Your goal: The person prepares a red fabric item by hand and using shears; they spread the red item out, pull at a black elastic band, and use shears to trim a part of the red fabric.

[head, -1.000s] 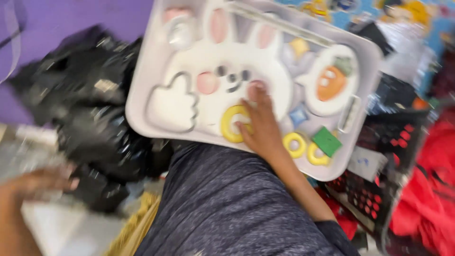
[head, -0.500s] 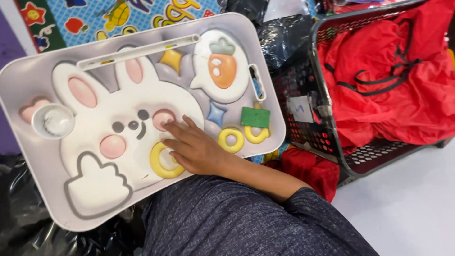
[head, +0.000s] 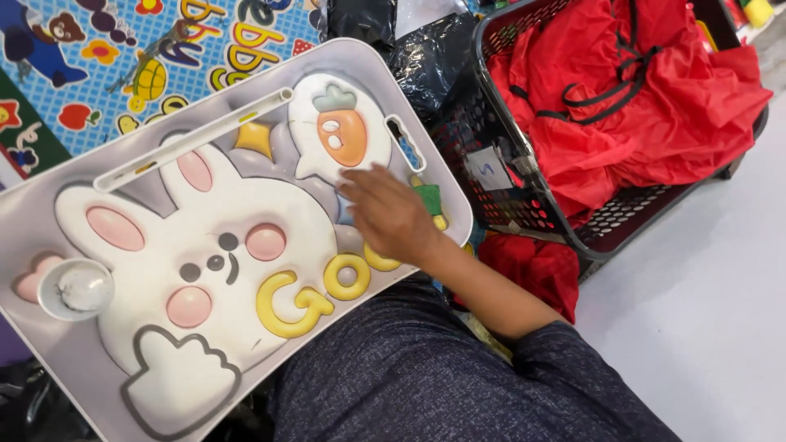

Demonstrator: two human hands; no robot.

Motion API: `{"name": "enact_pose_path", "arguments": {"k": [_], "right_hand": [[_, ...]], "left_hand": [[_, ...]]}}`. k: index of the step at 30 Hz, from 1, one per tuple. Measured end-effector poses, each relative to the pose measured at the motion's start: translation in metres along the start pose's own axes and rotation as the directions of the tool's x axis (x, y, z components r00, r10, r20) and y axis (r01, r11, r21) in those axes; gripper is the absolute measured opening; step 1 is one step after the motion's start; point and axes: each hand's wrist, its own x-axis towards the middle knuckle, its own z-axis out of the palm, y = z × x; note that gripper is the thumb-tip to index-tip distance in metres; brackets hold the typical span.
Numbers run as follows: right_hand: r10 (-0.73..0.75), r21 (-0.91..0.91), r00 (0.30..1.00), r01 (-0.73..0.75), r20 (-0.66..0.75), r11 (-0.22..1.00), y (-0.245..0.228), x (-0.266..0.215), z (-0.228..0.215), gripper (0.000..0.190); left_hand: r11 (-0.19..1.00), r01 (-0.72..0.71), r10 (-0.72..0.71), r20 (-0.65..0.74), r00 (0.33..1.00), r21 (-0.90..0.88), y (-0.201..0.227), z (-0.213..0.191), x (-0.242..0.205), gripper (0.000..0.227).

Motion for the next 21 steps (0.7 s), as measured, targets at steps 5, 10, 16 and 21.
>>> {"name": "enact_pose_path", "arguments": {"k": [5,10,16,21], "right_hand": [[0.132,-0.101,0.978,-0.116,0.164,0.988,0.021,-0.004,-0.034,0.03],[0.135,-0.28,0.981,-0.092,0.138,0.956,0.048,0.013,-0.085,0.035],[0.201,-0.573,0.977,-0.128,0.065,0.81,0.129,0.024,-0.195,0.034],[0.58,-0.684,0.813,-0.455,-0.058,0.57,0.286,-0.057,-0.247,0.031]], "left_hand": [[0.932,-0.362,0.36,-0.07,0.93,-0.013,0.085,0.077,0.095,0.019],[0.908,-0.258,0.275,0.004,0.961,-0.33,0.109,0.19,0.149,0.02],[0.953,-0.227,0.231,-0.004,0.973,-0.2,0.122,0.196,0.147,0.018],[0.952,-0.247,0.243,-0.044,0.969,-0.182,0.117,0.197,0.147,0.017]]}}
